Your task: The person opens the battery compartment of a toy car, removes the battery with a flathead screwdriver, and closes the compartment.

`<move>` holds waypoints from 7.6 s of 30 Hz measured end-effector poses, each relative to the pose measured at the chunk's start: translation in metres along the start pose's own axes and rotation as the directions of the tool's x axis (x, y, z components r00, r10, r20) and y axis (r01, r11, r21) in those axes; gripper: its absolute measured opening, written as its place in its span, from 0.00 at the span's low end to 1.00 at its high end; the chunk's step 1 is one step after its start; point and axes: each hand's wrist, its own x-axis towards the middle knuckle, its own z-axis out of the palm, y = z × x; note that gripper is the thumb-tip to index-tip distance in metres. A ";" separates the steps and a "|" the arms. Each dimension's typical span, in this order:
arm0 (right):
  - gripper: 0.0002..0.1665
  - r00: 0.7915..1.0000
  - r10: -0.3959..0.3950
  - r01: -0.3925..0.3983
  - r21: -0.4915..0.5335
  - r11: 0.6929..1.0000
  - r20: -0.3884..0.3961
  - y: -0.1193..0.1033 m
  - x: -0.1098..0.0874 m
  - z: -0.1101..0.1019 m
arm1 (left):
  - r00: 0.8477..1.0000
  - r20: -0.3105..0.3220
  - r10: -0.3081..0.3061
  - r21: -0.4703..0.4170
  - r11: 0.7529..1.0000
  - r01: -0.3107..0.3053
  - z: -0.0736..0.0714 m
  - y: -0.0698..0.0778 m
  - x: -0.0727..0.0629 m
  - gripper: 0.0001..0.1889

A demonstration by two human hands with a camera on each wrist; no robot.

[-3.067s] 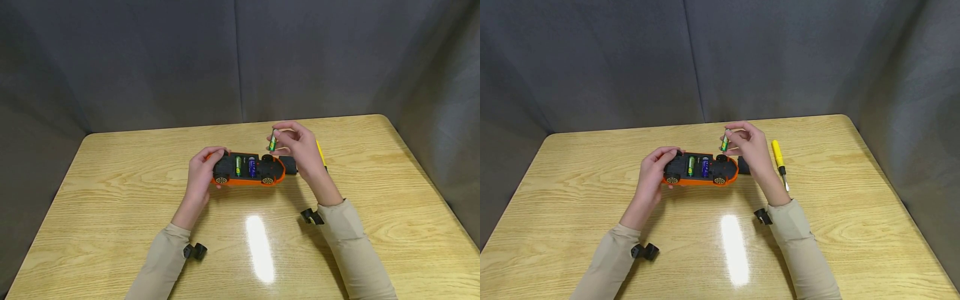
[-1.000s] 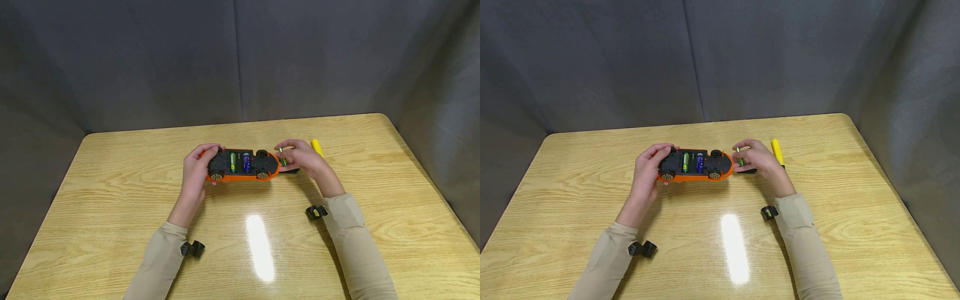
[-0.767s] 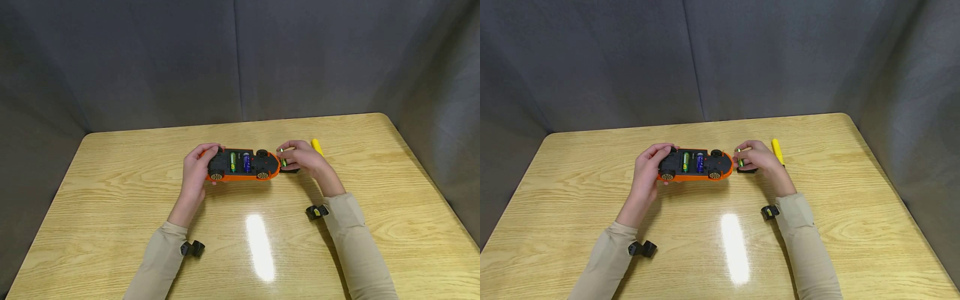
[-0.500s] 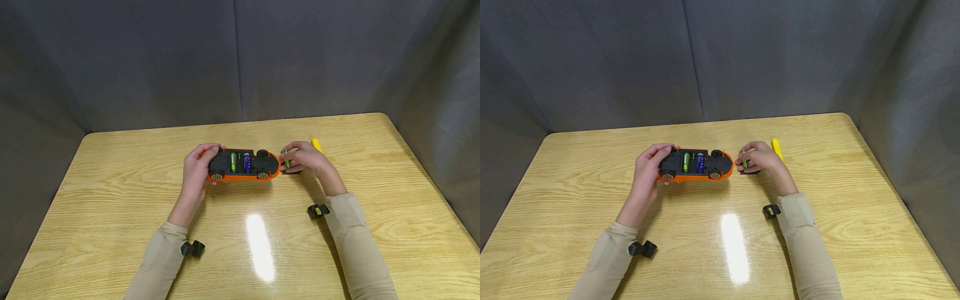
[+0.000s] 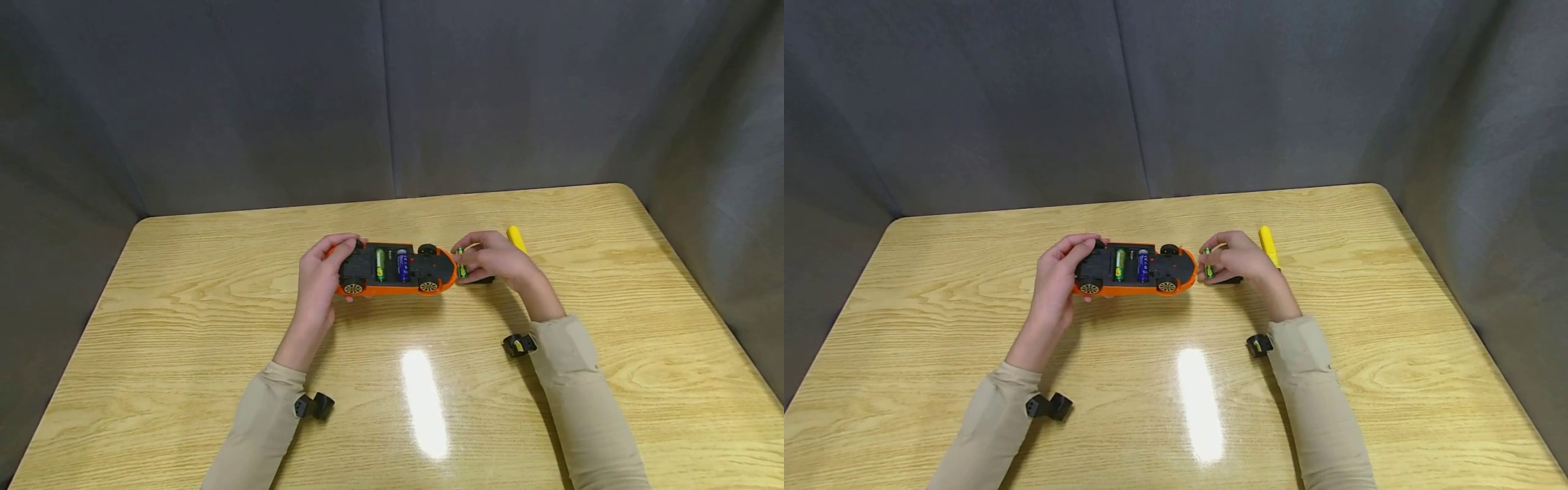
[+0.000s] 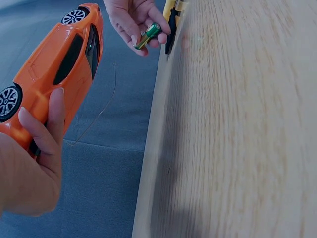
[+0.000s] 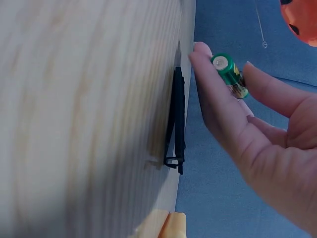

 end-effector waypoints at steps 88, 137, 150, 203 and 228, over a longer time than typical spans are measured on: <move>0.06 0.963 -0.160 0.095 -0.282 0.955 -0.218 0.014 0.011 0.001 | 1.000 0.023 -0.016 0.000 1.000 0.016 -0.001 -0.004 0.001 0.14; 0.09 0.947 -0.204 0.070 -0.463 0.884 -0.246 0.009 0.011 0.012 | 0.999 0.032 -0.014 -0.007 1.000 0.014 0.000 -0.005 0.000 0.14; 0.14 0.841 -0.416 0.258 -0.419 0.871 -0.346 -0.021 -0.011 0.015 | 1.000 0.026 -0.018 0.007 1.000 0.018 -0.001 -0.004 0.001 0.14; 0.10 0.890 -0.455 0.355 -0.627 0.694 0.001 -0.067 -0.049 0.079 | 1.000 0.029 -0.004 0.001 1.000 0.004 0.001 -0.004 0.000 0.13; 0.20 0.918 -0.394 0.326 -0.655 0.682 0.046 -0.062 -0.043 0.076 | 1.000 0.030 -0.002 0.030 1.000 0.001 0.003 -0.006 0.000 0.13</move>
